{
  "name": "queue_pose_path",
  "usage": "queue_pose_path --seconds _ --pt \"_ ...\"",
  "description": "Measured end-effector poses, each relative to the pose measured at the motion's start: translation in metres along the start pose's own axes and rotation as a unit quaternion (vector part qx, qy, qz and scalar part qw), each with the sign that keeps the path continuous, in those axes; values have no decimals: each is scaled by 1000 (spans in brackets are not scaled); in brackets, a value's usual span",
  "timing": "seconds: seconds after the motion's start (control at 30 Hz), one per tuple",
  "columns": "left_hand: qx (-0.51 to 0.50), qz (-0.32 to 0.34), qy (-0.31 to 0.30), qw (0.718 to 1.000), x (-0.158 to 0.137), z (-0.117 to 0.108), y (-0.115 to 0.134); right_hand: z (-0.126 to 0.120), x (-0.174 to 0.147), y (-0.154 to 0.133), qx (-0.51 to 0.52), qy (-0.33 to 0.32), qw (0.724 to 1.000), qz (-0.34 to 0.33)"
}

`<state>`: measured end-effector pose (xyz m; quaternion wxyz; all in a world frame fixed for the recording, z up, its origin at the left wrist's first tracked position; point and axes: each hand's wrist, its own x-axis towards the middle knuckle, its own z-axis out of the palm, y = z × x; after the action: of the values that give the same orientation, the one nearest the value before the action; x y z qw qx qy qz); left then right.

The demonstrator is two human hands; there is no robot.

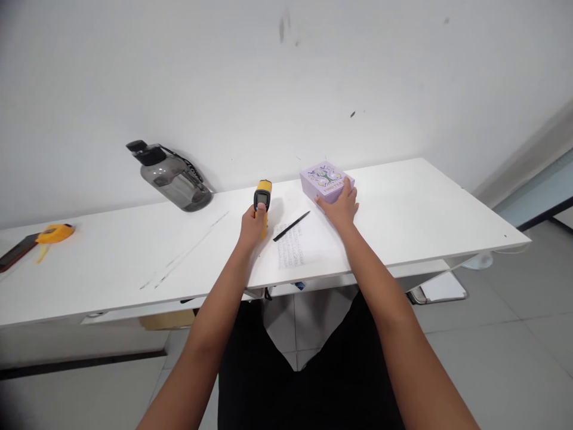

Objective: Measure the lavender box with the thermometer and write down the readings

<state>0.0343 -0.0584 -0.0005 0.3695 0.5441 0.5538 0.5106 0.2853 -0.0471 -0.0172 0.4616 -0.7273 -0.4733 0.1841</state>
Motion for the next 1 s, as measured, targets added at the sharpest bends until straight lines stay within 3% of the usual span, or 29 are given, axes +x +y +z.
queue_pose_path --seconds 0.1,0.2,0.37,0.47,0.57,0.7,0.87,1.0 --pt "-193 -84 -58 976 -2 4 6 -3 -3 -3 18 3 1000 1" --pt "-361 -135 -134 913 -3 3 13 -7 -6 -6 49 17 999 16" --pt "-456 -171 -190 852 -4 -2 18 -6 -4 -3 213 22 977 23" --pt "-464 -187 -198 843 -7 -2 18 0 -2 -5 352 -27 933 74" --pt "-457 -190 -203 845 -11 1 19 4 -3 -12 473 -113 861 150" --pt "-457 -186 -212 844 -17 6 22 3 -10 -22 551 -207 786 187" --pt "-459 -185 -219 841 -18 6 22 3 -21 -28 587 -270 737 201" --pt "-460 -185 -227 838 -16 5 20 8 -25 -30 599 -287 718 209"
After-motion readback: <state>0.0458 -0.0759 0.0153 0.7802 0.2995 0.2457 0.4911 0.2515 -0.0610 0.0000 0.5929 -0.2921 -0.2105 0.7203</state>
